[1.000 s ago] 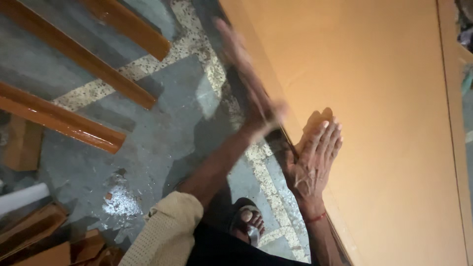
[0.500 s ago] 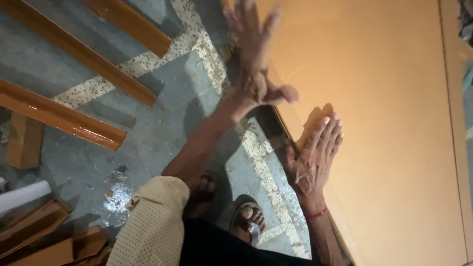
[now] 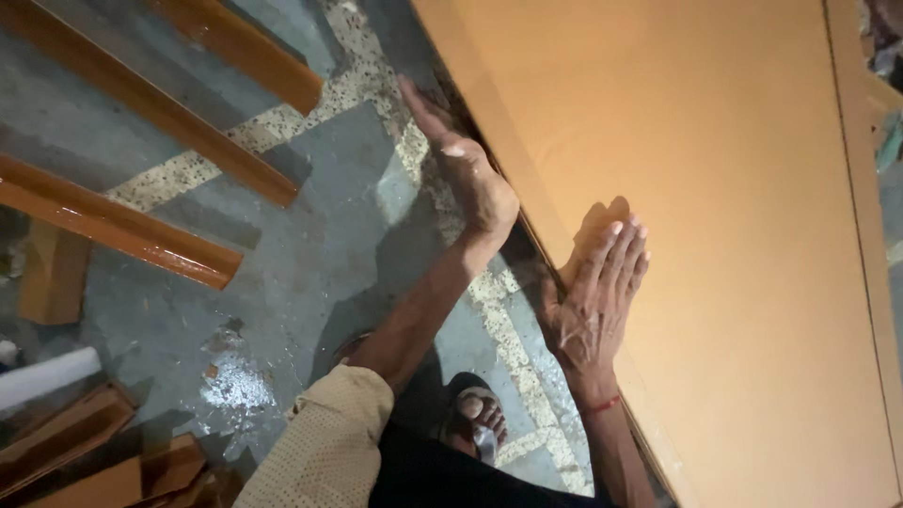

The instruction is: The person rubs the surface of a large flat wooden panel with both hands, moving along the edges and center. They then pick up a long, narrow wooden strip and align it with the edge of the panel, pressing it into place.

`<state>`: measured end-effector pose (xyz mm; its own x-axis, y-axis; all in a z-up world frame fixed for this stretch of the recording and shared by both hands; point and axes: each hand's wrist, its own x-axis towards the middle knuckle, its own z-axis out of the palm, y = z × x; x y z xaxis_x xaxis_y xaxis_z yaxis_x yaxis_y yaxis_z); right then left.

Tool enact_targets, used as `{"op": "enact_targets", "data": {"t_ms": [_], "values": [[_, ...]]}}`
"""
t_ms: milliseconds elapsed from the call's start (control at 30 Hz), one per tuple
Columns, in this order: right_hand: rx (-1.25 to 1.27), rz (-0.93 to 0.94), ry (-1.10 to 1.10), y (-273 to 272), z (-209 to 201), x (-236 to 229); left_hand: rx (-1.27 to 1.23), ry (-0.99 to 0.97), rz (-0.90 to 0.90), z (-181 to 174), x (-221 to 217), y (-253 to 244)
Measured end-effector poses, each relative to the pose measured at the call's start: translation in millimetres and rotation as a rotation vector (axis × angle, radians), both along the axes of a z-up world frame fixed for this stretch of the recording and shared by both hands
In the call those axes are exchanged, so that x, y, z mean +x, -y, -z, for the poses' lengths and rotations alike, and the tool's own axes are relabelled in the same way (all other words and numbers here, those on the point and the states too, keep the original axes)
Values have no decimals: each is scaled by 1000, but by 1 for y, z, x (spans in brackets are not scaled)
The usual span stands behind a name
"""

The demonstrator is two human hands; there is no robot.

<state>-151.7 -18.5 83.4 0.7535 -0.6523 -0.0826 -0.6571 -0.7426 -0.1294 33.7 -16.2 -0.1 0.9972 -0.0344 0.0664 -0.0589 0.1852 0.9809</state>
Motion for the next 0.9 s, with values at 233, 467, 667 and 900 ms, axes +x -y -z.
{"op": "enact_targets", "data": {"t_ms": [233, 467, 667, 900], "values": [[11, -15, 8, 2, 3, 1, -206, -306, 328, -43, -75, -20], [2, -25, 3, 4, 2, 1, -100, -577, 508, -23, -59, -26], [5, -22, 23, 1, 0, -1, -23, -512, 400, -25, -61, -14], [-21, -26, 14, 1, -1, 2, 78, -504, 542, -27, -49, -25]]}}
